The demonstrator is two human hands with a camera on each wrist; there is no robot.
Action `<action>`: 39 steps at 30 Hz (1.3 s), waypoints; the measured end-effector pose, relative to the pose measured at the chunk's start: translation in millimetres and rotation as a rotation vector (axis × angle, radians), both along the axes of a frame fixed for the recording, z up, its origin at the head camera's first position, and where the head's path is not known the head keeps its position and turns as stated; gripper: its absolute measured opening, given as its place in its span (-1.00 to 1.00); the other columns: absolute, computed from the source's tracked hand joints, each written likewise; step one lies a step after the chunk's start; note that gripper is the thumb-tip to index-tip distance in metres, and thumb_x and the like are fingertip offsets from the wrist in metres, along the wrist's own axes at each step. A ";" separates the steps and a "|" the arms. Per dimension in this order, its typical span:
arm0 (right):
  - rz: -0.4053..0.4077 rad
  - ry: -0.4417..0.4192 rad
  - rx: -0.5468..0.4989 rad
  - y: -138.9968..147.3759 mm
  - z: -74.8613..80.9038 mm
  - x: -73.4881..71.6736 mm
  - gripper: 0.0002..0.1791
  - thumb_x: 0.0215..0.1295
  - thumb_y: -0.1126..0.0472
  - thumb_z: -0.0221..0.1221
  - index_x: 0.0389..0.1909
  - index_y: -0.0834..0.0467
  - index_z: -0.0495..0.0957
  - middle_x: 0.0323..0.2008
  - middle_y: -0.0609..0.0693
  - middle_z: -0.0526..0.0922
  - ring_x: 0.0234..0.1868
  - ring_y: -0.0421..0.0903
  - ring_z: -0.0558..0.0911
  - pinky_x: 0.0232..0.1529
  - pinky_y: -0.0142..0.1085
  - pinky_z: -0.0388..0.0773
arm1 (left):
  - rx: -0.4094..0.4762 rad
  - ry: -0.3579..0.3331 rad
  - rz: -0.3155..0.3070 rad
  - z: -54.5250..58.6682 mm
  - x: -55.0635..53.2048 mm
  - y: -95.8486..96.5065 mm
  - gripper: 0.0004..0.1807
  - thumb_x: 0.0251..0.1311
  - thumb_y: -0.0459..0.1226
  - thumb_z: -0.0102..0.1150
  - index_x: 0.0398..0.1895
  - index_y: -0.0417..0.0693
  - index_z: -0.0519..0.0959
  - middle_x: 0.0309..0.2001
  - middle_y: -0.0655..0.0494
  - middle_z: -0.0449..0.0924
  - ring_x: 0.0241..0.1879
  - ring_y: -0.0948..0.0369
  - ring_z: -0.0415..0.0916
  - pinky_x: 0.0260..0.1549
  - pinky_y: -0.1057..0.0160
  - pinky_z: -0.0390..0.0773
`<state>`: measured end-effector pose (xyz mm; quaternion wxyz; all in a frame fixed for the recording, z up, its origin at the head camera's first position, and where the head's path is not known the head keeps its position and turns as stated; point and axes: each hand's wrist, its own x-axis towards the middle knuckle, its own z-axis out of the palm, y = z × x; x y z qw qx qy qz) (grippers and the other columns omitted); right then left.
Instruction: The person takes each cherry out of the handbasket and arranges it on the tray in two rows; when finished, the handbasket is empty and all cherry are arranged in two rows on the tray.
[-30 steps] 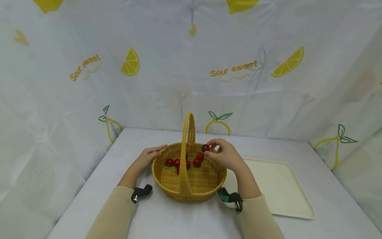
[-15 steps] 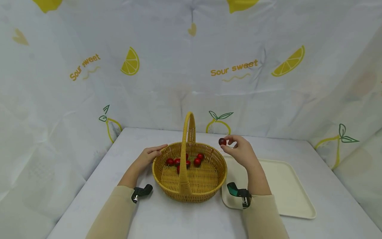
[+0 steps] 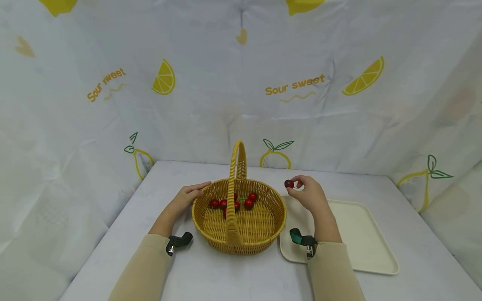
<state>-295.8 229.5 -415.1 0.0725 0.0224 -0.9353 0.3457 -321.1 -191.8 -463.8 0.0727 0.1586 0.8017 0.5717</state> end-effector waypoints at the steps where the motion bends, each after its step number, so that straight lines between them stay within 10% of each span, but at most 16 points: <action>1: 0.002 -0.010 0.010 0.7 -2.9 -0.8 -0.57 0.31 0.11 0.31 0.11 0.25 0.59 -0.09 0.21 0.55 -0.10 0.14 0.49 -0.24 -0.09 0.50 | 0.002 0.002 0.002 -3.5 -2.0 -0.6 -0.46 0.42 -0.31 -0.04 0.45 -0.14 0.43 0.44 -0.14 0.37 0.45 -0.18 0.26 0.37 -0.22 0.28; 19: 0.057 -0.190 0.132 3.2 -37.1 -8.0 -0.63 0.22 0.15 0.38 -0.01 0.25 0.63 -0.31 0.07 0.59 -0.27 0.02 0.52 -0.19 -0.05 0.50 | -0.030 0.054 0.006 -12.4 -7.6 -2.7 -0.46 0.39 -0.25 0.00 0.44 -0.01 0.48 0.43 -0.02 0.41 0.50 -0.11 0.19 0.46 -0.19 0.08; 39: 0.066 -0.187 0.081 5.9 -16.6 0.0 -0.45 0.27 0.03 0.36 0.19 0.26 0.59 -0.03 0.26 0.60 -0.05 0.16 0.56 -0.04 0.08 0.55 | -0.042 0.039 0.031 -11.9 -8.0 -3.9 -0.47 0.39 -0.22 0.02 0.43 0.08 0.51 0.42 0.05 0.44 0.49 -0.06 0.22 0.45 -0.17 0.12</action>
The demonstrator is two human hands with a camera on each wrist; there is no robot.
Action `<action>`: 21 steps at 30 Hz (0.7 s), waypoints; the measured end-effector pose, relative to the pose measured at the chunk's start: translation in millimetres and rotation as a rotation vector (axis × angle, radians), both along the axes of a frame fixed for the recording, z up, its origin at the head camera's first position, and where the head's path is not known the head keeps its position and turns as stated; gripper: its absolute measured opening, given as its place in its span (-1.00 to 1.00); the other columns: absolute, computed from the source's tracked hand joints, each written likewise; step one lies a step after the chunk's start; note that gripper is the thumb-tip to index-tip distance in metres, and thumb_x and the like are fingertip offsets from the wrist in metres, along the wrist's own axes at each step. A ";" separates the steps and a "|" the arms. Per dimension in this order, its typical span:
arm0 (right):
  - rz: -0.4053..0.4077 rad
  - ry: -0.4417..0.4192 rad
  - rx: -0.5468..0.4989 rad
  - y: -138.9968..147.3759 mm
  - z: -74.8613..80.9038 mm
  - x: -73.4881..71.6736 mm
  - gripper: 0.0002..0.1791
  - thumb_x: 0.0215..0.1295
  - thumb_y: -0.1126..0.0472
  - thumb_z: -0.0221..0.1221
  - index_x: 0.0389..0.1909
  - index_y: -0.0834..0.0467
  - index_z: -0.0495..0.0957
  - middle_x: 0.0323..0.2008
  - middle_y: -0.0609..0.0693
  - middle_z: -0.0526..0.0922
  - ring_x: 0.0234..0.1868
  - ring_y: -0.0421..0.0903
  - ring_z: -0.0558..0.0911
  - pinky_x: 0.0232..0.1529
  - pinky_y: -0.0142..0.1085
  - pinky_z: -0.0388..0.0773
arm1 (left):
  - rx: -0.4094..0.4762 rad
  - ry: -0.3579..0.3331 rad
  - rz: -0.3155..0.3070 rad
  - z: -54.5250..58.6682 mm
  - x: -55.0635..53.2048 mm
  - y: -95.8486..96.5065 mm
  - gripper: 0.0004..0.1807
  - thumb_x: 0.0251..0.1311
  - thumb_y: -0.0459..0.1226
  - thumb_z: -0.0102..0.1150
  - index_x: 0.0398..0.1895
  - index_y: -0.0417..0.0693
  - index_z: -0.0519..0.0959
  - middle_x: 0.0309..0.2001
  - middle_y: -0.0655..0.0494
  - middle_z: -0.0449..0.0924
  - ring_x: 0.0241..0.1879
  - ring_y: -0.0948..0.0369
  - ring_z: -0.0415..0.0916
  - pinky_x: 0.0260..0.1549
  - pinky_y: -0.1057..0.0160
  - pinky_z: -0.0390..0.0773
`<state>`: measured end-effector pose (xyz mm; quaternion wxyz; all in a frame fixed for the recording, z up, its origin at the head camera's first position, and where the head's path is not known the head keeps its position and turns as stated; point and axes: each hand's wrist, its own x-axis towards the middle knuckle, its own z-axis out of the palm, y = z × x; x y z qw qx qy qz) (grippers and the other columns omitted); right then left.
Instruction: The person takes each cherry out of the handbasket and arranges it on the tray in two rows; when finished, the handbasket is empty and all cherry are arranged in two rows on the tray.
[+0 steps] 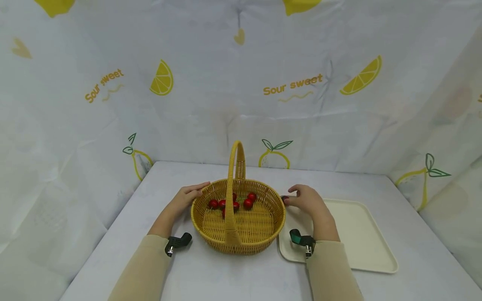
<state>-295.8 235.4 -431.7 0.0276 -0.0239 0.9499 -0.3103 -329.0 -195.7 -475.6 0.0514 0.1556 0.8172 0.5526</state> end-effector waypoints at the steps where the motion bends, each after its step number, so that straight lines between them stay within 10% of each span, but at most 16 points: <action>1: -0.002 0.006 -0.015 0.9 3.3 1.2 -0.44 0.28 0.02 0.35 0.21 0.25 0.58 0.00 0.27 0.58 -0.02 0.18 0.55 -0.04 0.09 0.55 | 0.000 -0.001 0.003 -0.2 0.2 0.0 -0.47 0.39 -0.22 0.02 0.42 0.09 0.52 0.41 0.06 0.44 0.49 -0.06 0.22 0.46 -0.17 0.12; 21: 0.129 0.192 -0.366 -41.4 67.1 29.9 -0.57 0.37 0.09 0.33 0.18 0.16 0.59 -0.24 0.05 0.36 -0.42 -0.06 0.35 -0.51 -0.30 0.28 | 0.004 0.022 -0.007 -0.3 0.9 0.1 -0.47 0.39 -0.24 0.00 0.42 0.05 0.51 0.42 0.06 0.44 0.49 -0.04 0.21 0.46 -0.17 0.11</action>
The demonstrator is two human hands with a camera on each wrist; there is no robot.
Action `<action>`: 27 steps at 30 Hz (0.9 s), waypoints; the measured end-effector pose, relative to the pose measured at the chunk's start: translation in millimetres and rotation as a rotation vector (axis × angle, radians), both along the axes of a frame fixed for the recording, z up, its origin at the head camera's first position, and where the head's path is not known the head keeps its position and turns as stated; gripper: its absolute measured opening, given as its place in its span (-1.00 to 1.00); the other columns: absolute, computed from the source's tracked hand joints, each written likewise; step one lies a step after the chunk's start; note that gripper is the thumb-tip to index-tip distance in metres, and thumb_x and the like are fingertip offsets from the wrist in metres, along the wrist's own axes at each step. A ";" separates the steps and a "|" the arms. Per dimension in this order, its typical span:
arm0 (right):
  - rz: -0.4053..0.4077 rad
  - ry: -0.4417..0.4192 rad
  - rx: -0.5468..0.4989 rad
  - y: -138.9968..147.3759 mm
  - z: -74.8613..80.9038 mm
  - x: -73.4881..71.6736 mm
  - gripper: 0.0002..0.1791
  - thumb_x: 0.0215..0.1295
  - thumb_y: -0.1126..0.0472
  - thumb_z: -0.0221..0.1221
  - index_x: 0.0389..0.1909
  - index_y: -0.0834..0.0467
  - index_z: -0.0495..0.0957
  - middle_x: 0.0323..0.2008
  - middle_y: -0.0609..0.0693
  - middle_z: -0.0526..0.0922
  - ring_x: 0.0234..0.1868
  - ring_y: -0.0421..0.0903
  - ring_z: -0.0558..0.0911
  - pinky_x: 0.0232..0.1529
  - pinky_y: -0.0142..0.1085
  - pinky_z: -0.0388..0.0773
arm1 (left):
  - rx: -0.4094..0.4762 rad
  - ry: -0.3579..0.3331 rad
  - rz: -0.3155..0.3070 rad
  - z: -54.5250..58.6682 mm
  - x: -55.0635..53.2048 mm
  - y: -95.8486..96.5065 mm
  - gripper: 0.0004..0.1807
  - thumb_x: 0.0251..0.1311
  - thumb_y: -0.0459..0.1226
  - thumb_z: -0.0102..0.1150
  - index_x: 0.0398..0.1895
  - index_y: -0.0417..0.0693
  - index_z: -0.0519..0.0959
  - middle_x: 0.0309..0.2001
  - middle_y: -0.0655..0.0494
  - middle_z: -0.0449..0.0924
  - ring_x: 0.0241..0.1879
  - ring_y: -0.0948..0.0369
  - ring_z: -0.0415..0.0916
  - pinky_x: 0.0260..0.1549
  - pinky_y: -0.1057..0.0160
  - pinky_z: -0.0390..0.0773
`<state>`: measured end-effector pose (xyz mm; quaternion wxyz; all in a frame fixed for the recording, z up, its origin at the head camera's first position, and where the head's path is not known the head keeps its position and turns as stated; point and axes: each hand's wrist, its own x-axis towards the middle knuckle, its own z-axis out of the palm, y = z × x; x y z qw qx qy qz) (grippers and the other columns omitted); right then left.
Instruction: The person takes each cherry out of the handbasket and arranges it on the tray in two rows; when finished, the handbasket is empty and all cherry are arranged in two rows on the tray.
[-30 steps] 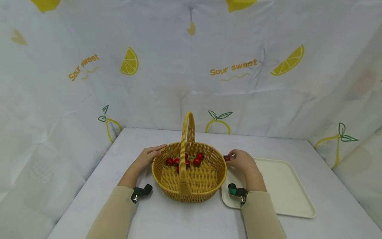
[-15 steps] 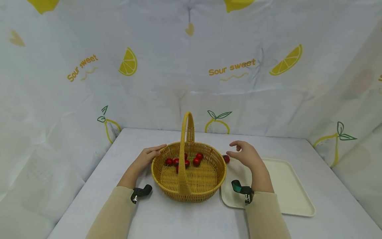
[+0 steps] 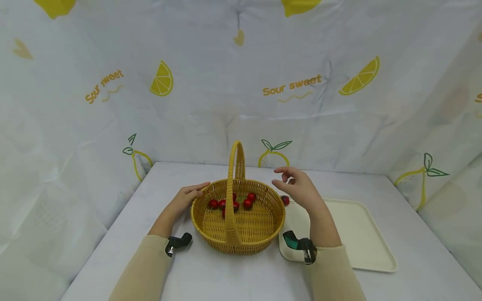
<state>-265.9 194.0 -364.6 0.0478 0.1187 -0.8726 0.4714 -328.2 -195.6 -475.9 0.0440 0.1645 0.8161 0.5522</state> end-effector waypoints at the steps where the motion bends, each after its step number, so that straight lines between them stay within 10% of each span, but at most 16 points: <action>1: 0.012 -0.008 -0.021 -3.0 0.6 0.4 -0.57 0.37 0.09 0.33 0.18 0.16 0.59 -0.24 0.05 0.35 -0.44 -0.09 0.34 -0.54 -0.32 0.27 | 0.002 0.000 -0.001 0.1 0.2 0.1 -0.47 0.39 -0.24 0.00 0.43 0.04 0.51 0.42 0.06 0.44 0.50 -0.05 0.21 0.46 -0.18 0.10; 27: 0.151 -0.214 -0.072 -61.2 -46.0 -14.7 -0.57 0.39 0.17 0.29 0.21 0.24 0.58 -0.39 0.01 0.46 -0.42 -0.11 0.36 -0.41 -0.28 0.32 | 0.034 -0.018 -0.009 -0.9 1.1 -0.3 -0.48 0.41 -0.22 0.01 0.43 0.04 0.51 0.43 0.05 0.42 0.51 -0.06 0.18 0.47 -0.18 0.06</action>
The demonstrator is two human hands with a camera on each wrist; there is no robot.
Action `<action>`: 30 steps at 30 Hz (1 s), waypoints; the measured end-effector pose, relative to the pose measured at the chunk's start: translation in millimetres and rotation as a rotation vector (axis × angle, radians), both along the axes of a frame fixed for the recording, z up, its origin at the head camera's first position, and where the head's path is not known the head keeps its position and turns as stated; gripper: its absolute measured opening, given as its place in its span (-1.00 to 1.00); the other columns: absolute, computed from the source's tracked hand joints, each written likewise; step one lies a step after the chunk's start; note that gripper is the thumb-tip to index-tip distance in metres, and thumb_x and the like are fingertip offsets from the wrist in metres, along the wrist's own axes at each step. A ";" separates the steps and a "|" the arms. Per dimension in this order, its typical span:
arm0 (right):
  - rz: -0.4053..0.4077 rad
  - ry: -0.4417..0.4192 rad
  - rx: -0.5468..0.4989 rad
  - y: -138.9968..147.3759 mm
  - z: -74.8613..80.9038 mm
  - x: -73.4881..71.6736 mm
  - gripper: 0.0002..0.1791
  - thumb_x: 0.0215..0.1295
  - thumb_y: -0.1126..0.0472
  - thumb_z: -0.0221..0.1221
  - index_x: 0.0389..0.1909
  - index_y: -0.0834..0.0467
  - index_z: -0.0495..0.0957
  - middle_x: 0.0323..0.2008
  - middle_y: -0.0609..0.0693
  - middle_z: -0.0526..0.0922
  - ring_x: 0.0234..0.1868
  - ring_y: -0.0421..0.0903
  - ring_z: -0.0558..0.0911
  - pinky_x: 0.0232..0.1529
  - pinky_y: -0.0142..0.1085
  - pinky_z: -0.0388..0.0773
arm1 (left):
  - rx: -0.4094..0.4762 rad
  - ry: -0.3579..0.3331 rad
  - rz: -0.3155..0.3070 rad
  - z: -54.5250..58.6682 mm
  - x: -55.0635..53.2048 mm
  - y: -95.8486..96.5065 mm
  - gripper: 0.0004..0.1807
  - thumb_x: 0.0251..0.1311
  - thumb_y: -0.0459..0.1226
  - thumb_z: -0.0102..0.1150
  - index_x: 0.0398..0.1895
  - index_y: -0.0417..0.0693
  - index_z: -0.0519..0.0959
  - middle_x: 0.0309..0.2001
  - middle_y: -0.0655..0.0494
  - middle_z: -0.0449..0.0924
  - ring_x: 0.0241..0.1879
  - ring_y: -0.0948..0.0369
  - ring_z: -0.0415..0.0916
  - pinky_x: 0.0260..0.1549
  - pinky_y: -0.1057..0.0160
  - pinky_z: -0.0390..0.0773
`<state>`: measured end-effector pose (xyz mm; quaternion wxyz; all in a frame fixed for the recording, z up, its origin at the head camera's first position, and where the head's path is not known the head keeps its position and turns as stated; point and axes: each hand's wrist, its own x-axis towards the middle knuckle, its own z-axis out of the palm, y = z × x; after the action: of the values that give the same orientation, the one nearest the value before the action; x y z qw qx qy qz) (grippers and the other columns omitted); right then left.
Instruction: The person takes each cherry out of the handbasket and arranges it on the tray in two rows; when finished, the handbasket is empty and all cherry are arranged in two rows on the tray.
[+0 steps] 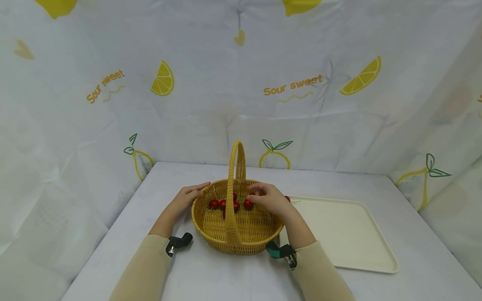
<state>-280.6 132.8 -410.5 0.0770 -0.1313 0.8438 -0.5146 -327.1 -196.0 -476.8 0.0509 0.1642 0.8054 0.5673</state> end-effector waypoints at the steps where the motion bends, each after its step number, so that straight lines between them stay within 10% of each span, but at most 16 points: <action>1: -0.002 -0.012 -0.002 -1.2 -2.0 -0.6 -0.57 0.39 0.18 0.29 0.22 0.24 0.58 -0.39 0.01 0.46 -0.44 -0.11 0.35 -0.42 -0.29 0.31 | -0.001 0.000 0.002 -0.1 -0.2 -0.1 -0.48 0.41 -0.22 0.01 0.43 0.04 0.51 0.43 0.05 0.42 0.51 -0.06 0.19 0.47 -0.18 0.06; 30: 0.032 -0.002 0.415 -15.0 -16.0 0.2 -0.66 0.35 0.20 0.32 0.09 0.25 0.66 0.08 0.14 0.67 0.17 0.13 0.58 0.23 0.09 0.49 | -0.007 -0.003 0.007 -2.0 -2.9 -1.0 -0.47 0.38 -0.23 0.03 0.42 0.06 0.52 0.43 0.05 0.42 0.51 -0.07 0.17 0.47 -0.20 0.05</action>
<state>-280.4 117.8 -426.5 0.1112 -0.1255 0.9295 -0.3286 -330.0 -197.0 -478.8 0.0507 0.1607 0.8078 0.5649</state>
